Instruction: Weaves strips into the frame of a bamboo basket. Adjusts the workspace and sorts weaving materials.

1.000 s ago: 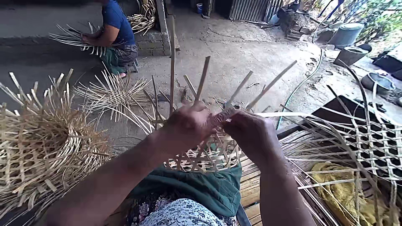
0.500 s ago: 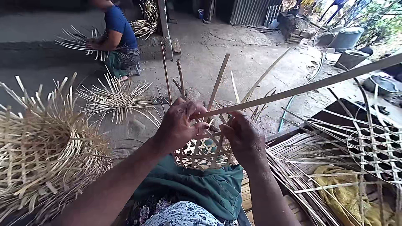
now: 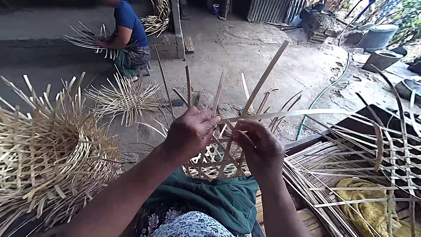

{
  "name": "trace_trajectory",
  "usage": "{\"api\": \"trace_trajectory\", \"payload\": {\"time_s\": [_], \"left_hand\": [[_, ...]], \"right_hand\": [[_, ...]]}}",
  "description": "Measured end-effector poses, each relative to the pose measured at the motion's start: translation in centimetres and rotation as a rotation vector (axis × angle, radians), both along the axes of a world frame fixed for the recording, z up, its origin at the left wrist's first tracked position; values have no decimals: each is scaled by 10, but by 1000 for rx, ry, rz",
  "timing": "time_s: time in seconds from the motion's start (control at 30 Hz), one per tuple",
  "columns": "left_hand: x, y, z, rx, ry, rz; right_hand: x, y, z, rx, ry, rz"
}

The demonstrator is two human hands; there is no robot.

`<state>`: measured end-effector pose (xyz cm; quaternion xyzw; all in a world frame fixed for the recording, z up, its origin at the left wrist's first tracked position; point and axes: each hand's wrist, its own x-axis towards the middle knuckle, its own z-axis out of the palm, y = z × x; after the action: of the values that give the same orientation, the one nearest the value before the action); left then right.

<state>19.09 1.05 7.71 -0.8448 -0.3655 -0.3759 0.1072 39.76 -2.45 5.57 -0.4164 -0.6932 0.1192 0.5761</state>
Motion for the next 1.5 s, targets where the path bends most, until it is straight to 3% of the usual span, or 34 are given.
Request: {"api": "trace_trajectory", "payload": {"time_s": [0.1,0.17,0.27,0.37,0.47,0.63,0.77,0.9,0.97,1.03,1.13,1.23,1.3,1.4,1.5], "left_hand": [[4,-2,0,17,24,10],[5,-7,3,12,24,4],[12,-8,15,10,16,-23],[24,-1,12,1,54,-75],[22,2,15,-11,25,-69],[18,-6,12,-78,-25,-113],[14,-7,11,-104,-70,-124],[13,-9,10,-141,-130,-172],[12,-10,9,-160,-162,-203],[8,-10,8,-181,-200,-246],[-2,-6,7,-239,-250,-287],[-6,0,-1,-214,-267,-218],[-5,5,-8,-111,-180,-84],[-3,1,-9,-36,-48,14],[-5,-6,5,-274,-165,-111]], "right_hand": [[-1,-9,10,48,-322,-330],[3,-7,10,28,-432,-377],[5,-2,8,54,-401,-253],[3,-7,7,16,-186,-89],[11,-5,-1,-10,-63,-173],[0,-7,-5,-144,-123,-329],[-1,-7,2,-212,-136,-255],[-5,-23,18,-171,-415,-352],[-8,-27,21,-139,-424,-383],[-1,-20,22,-185,-282,-219],[19,8,17,-457,168,317],[25,20,5,-451,270,493],[19,13,1,-232,38,385],[-4,-9,9,24,-444,-77],[-1,-13,18,41,-643,-230]]}}
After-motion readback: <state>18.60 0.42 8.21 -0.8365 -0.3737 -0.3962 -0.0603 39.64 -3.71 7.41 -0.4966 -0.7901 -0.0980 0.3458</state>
